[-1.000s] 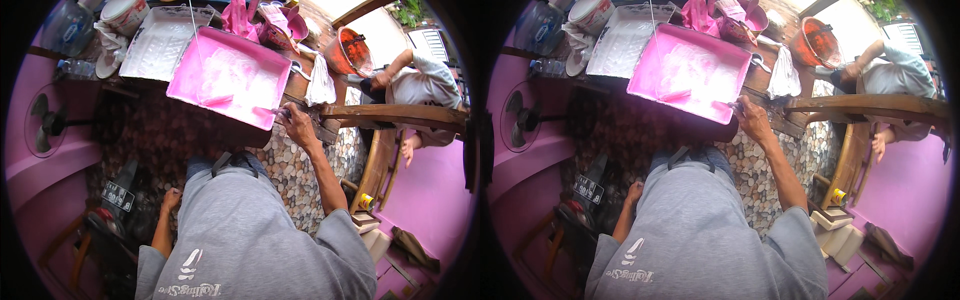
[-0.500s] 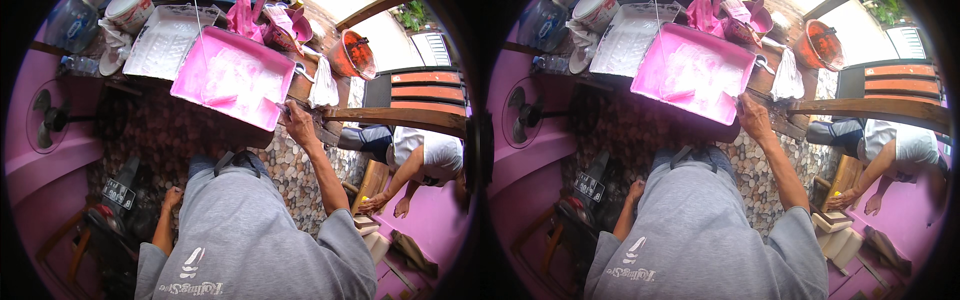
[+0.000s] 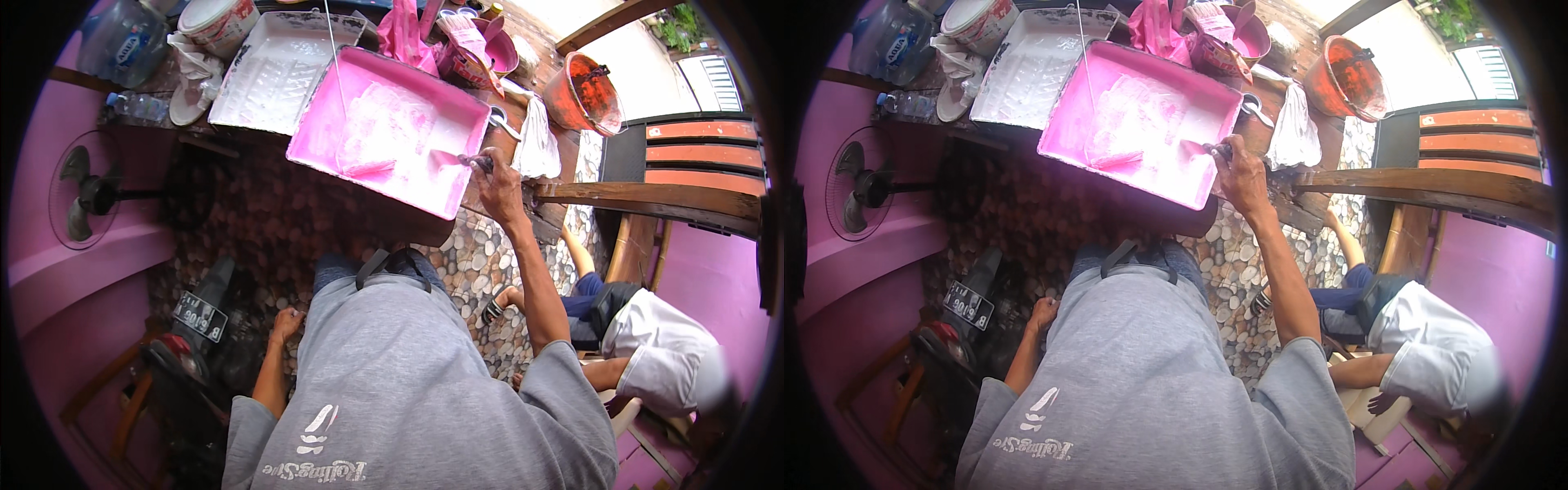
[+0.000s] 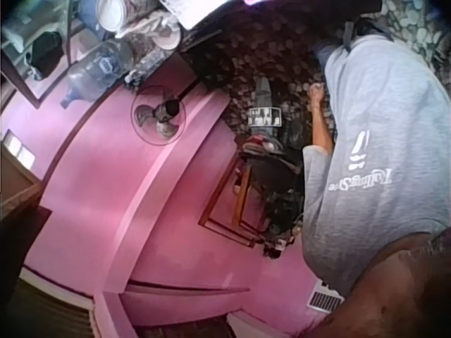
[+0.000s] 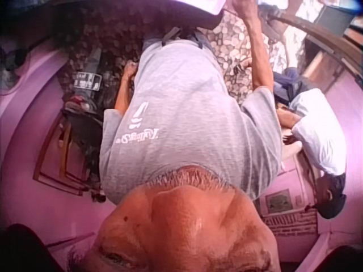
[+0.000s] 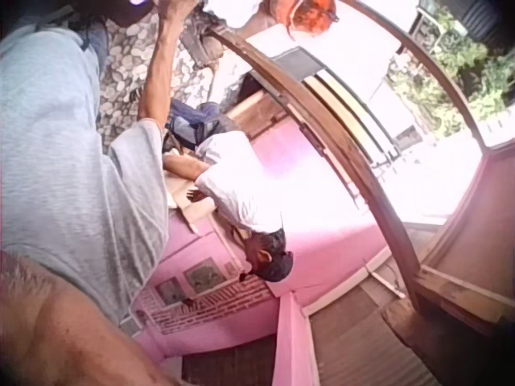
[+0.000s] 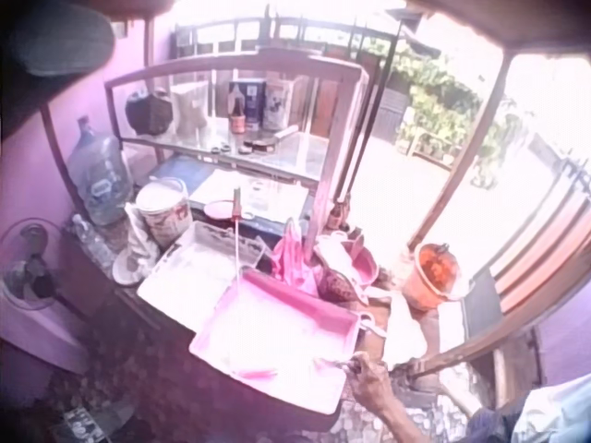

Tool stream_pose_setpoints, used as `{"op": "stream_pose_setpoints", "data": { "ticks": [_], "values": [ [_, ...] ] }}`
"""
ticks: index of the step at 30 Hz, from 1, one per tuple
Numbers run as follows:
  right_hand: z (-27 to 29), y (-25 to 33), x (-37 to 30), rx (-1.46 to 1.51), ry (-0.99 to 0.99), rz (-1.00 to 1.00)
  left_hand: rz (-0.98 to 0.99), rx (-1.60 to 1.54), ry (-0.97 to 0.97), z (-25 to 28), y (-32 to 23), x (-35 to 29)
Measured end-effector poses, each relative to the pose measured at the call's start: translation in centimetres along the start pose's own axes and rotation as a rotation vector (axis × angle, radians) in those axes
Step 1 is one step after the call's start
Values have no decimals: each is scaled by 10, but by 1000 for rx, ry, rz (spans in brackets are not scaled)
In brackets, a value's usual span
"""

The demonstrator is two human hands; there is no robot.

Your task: The person prepares a paint tray by adding water from a bottle, unfolding a plastic liner, and using a brush to mix and spread white paint inside the tray.

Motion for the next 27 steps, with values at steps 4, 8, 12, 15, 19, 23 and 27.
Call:
{"op": "stream_pose_setpoints", "data": {
  "ticks": [4,8,12,15,19,23,27],
  "values": [
    [-12,-13,1,-134,79,-23,1,46,-31,2,2,1],
    [-8,-13,5,66,59,-64,13,-73,-85,6,-11,-6],
    [-7,-26,25,-186,15,-63,-41,-49,-52,4,-3,-3],
    [-11,-24,22,-169,53,-19,-39,-63,-42,2,-2,-1],
    [-8,-25,31,-85,74,-40,-41,-38,-56,2,4,-4],
    [-11,-49,54,-196,-15,-1,15,-37,-24,5,-9,-13],
    [-25,-46,47,-247,42,59,24,-64,-33,7,-2,-16]
  ]
}}
Point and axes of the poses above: each hand's wrist, its own x-axis towards the middle knuckle, its own z-axis out of the back of the hand, y = z × x, the point moved 4 cm from there along x, towards the middle knuckle, and after that the axes turned 10 degrees about -x, right-handed, at the moved point
